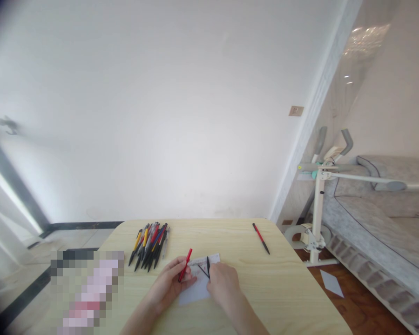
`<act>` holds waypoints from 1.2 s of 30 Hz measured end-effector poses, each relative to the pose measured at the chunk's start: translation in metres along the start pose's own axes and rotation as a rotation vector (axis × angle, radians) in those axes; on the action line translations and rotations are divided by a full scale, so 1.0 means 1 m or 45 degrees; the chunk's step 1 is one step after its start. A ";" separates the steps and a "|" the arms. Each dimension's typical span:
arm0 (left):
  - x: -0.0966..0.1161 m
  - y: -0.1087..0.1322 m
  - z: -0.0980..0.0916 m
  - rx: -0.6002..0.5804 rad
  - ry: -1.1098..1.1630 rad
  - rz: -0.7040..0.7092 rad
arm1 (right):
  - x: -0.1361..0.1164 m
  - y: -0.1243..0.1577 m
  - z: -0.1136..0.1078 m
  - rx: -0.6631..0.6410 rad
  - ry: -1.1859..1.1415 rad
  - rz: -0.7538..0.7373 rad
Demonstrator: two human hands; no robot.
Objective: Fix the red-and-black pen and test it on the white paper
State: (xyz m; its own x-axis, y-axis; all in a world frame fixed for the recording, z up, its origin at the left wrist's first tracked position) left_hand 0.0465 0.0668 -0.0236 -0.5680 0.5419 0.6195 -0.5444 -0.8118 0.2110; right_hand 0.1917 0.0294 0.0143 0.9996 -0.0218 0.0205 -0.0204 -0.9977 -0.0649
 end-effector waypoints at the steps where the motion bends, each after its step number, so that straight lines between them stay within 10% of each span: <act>1: 0.000 0.000 0.000 -0.003 -0.001 0.002 | -0.001 -0.002 -0.001 -0.045 0.016 -0.009; 14: 0.001 0.000 0.000 -0.018 -0.038 0.014 | 0.000 -0.006 -0.010 -0.244 0.037 -0.109; 36: -0.001 -0.002 -0.001 -0.040 -0.132 0.026 | 0.010 0.000 0.035 -0.153 -1.813 0.056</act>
State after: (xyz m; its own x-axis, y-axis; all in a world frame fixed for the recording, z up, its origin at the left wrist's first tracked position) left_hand 0.0474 0.0682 -0.0258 -0.5131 0.4990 0.6984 -0.5538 -0.8141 0.1748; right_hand 0.2023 0.0314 -0.0208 0.1658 -0.0420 -0.9853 0.0189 -0.9988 0.0458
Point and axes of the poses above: each hand's wrist, its own y-axis away from the middle knuckle, its own z-axis out of the palm, x = y × z, the point moved 4 cm from there along -y, towards the middle knuckle, and after that the axes turned 3 degrees about y, right-handed, at the moved point
